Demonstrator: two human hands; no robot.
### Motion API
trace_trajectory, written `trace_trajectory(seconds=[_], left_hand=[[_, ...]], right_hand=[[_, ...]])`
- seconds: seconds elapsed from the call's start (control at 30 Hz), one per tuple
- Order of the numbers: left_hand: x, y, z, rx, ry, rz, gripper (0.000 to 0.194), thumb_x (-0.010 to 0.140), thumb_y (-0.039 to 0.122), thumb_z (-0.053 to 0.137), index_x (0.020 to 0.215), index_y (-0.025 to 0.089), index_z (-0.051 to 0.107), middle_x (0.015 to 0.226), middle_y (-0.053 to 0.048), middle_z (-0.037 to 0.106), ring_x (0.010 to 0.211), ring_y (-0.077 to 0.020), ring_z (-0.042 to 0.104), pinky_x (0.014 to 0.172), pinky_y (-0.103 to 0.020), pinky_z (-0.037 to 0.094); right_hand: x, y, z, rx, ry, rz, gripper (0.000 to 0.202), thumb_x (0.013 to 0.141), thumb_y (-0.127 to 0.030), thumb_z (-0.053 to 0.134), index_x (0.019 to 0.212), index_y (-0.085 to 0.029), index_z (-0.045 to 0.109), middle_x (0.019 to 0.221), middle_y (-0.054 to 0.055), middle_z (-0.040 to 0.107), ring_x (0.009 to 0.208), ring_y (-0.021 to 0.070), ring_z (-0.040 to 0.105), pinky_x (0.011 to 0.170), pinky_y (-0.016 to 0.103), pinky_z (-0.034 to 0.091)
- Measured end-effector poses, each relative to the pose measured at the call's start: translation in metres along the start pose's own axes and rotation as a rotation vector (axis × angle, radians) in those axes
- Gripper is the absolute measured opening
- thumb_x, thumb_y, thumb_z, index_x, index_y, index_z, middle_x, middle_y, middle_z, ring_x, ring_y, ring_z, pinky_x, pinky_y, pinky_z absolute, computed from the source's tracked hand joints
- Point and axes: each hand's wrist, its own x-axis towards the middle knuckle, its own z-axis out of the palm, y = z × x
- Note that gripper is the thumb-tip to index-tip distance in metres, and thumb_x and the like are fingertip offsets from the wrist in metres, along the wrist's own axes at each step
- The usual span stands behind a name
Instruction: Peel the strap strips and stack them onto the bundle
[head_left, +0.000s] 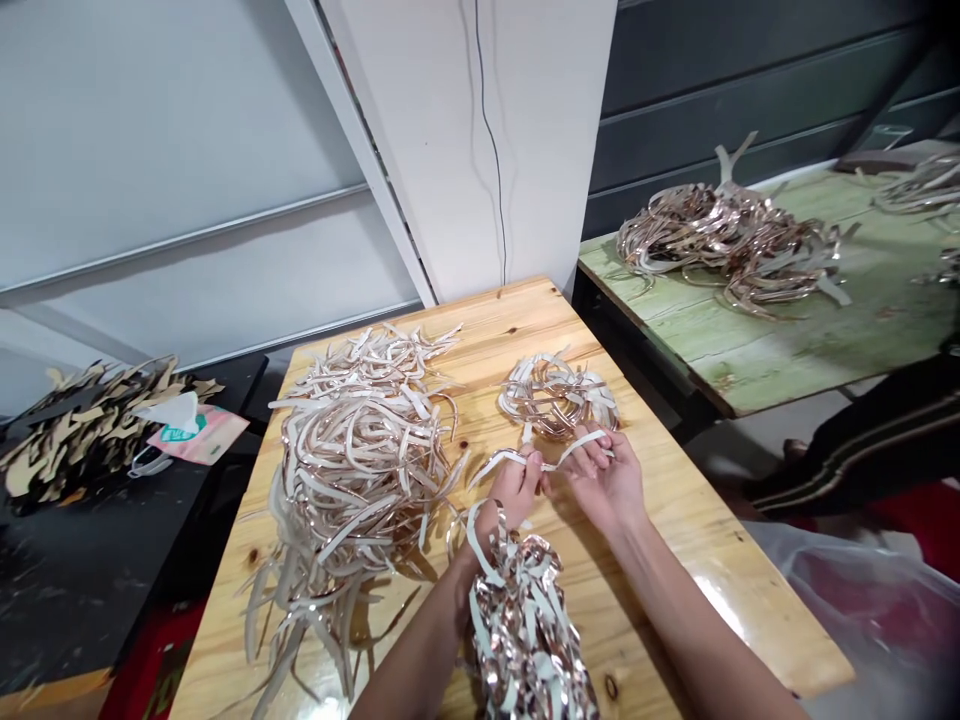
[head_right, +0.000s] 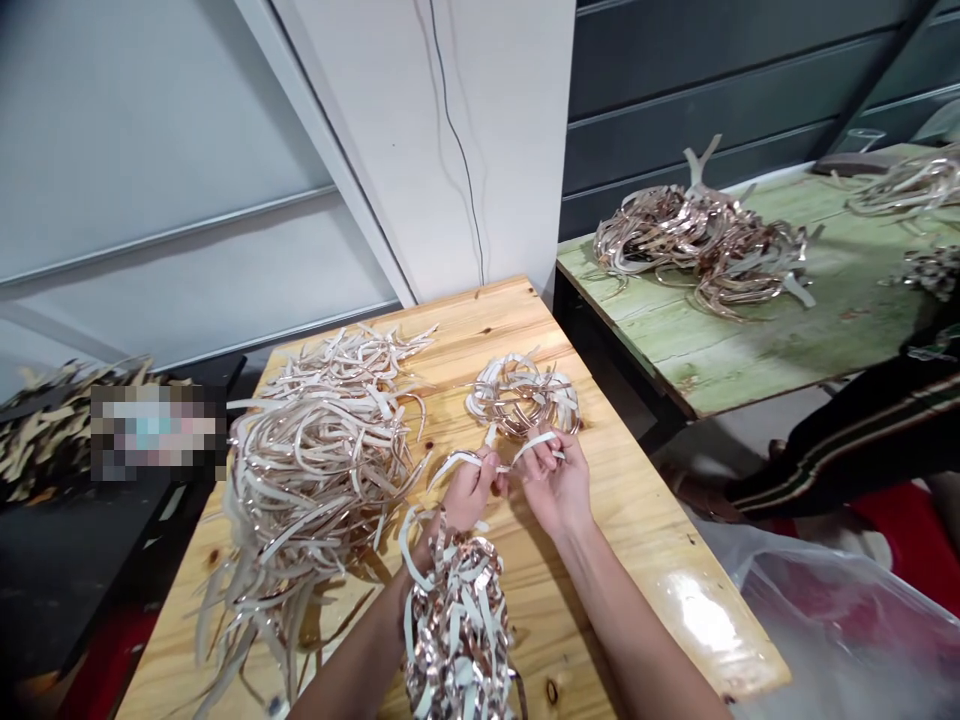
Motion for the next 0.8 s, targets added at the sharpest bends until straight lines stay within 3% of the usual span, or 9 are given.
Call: trace_trajectory(seconds=[0.17,0.27,0.33,0.37,0.5,0.57,0.67,0.8], left_hand=[[0.000,-0.009,0.007,-0.017,0.106,-0.031,0.039,0.103,0.054,0.030,0.084,0.030,0.054,0.067,-0.002,0.064,0.071,-0.0215,0.065,0.079,-0.039,0.050],[-0.002,-0.008,0.009,-0.050,0.188,-0.059,0.039,0.102,0.056,0.031,0.092,0.032,0.059,0.075,-0.003,0.069,0.079,-0.0231,0.067,0.084,-0.040,0.049],[-0.004,-0.005,0.008,-0.072,0.238,-0.033,0.041,0.102,0.057,0.029,0.097,0.032,0.060,0.081,-0.004,0.073,0.081,-0.0233,0.065,0.087,-0.041,0.048],[-0.005,-0.003,0.008,-0.086,0.257,-0.012,0.042,0.102,0.057,0.028,0.099,0.031,0.060,0.083,-0.005,0.073,0.082,-0.0233,0.065,0.088,-0.042,0.048],[-0.008,0.002,0.005,-0.104,0.292,0.049,0.047,0.103,0.061,0.024,0.101,0.031,0.060,0.094,-0.007,0.074,0.090,-0.0228,0.065,0.094,-0.041,0.049],[-0.008,0.001,0.005,-0.104,0.323,0.047,0.050,0.102,0.064,0.024,0.102,0.031,0.061,0.102,-0.008,0.073,0.094,-0.0228,0.064,0.096,-0.041,0.050],[-0.009,0.000,0.005,-0.143,0.374,0.019,0.054,0.100,0.068,0.023,0.106,0.031,0.062,0.108,-0.008,0.072,0.098,-0.0234,0.063,0.098,-0.041,0.051],[-0.015,0.005,0.003,-0.183,0.324,0.030,0.053,0.103,0.061,0.020,0.112,0.031,0.063,0.113,-0.008,0.071,0.103,-0.0237,0.061,0.101,-0.040,0.049]], right_hand=[[0.006,-0.010,-0.002,0.030,0.088,-0.174,0.024,0.092,-0.020,0.060,0.072,-0.022,0.047,0.057,-0.008,0.042,0.053,0.0090,0.048,0.056,0.021,0.050],[0.008,-0.010,0.001,-0.053,0.126,-0.224,0.032,0.096,-0.049,0.062,0.079,-0.023,0.054,0.068,-0.005,0.052,0.068,0.0130,0.059,0.068,0.027,0.056],[0.008,-0.005,0.003,-0.211,0.113,-0.247,0.044,0.091,-0.067,0.060,0.084,-0.023,0.058,0.076,-0.002,0.057,0.076,0.0166,0.062,0.071,0.031,0.057],[0.007,-0.002,0.002,-0.346,0.105,-0.280,0.045,0.087,-0.069,0.064,0.085,-0.024,0.059,0.078,-0.001,0.059,0.077,0.0176,0.062,0.071,0.031,0.056],[0.003,0.010,-0.006,-1.137,0.070,-0.475,0.037,0.076,-0.047,0.085,0.082,-0.024,0.057,0.070,-0.004,0.056,0.065,0.0160,0.053,0.063,0.029,0.046],[0.001,0.013,-0.012,-1.456,0.016,-0.473,0.035,0.082,-0.047,0.080,0.076,-0.023,0.056,0.066,-0.003,0.057,0.060,0.0159,0.052,0.060,0.029,0.042],[0.001,0.015,-0.018,-1.680,-0.073,-0.403,0.039,0.096,-0.052,0.061,0.073,-0.021,0.057,0.066,0.002,0.063,0.060,0.0181,0.054,0.060,0.030,0.039],[0.001,0.015,-0.021,-1.730,-0.154,-0.405,0.039,0.100,-0.048,0.054,0.071,-0.022,0.054,0.064,0.001,0.060,0.060,0.0192,0.052,0.061,0.031,0.034]])
